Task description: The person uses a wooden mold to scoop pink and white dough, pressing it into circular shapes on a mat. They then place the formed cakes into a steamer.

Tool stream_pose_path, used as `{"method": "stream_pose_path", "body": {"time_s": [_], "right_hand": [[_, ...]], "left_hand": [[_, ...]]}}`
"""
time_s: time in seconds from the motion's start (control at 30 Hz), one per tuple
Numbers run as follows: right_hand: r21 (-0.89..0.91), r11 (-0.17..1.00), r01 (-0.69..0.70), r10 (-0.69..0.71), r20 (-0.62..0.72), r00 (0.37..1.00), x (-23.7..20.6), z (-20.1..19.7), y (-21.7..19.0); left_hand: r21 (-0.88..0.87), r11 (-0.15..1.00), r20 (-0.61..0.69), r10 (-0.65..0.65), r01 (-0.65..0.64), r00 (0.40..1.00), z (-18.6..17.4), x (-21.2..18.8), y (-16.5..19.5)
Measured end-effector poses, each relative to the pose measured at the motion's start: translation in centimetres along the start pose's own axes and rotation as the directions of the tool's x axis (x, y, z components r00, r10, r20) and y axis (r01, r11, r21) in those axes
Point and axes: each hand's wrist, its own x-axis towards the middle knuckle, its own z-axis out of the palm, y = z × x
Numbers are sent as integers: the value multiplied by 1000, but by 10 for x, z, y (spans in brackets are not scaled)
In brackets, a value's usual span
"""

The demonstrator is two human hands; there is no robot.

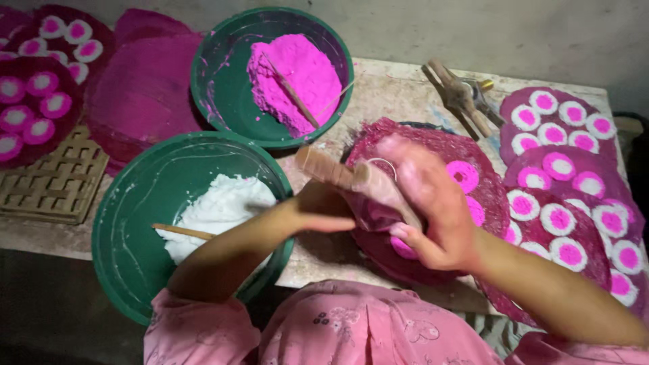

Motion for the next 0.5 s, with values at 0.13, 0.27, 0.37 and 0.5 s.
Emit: {"method": "stream_pose_path", "body": {"time_s": [0.13, 0.27, 0.37, 0.5], "right_hand": [[480, 580, -658, 448, 487, 750, -64, -55, 26], [607, 144, -781, 656, 533, 535, -152, -39, 38], [499, 372, -782, 773, 300, 559, -204, -31, 43], [466, 457, -758, 841, 52, 539, -249, -33, 36]], "left_hand": [[639, 766, -53, -35, 61, 998, 13, 44, 20], [633, 772, -132, 36, 56, 991, 18, 71, -1], [290, 916, -103, 318, -277, 943, -21, 74, -53], [236, 924, -861, 56, 301, 505, -51, 82, -156]]}}
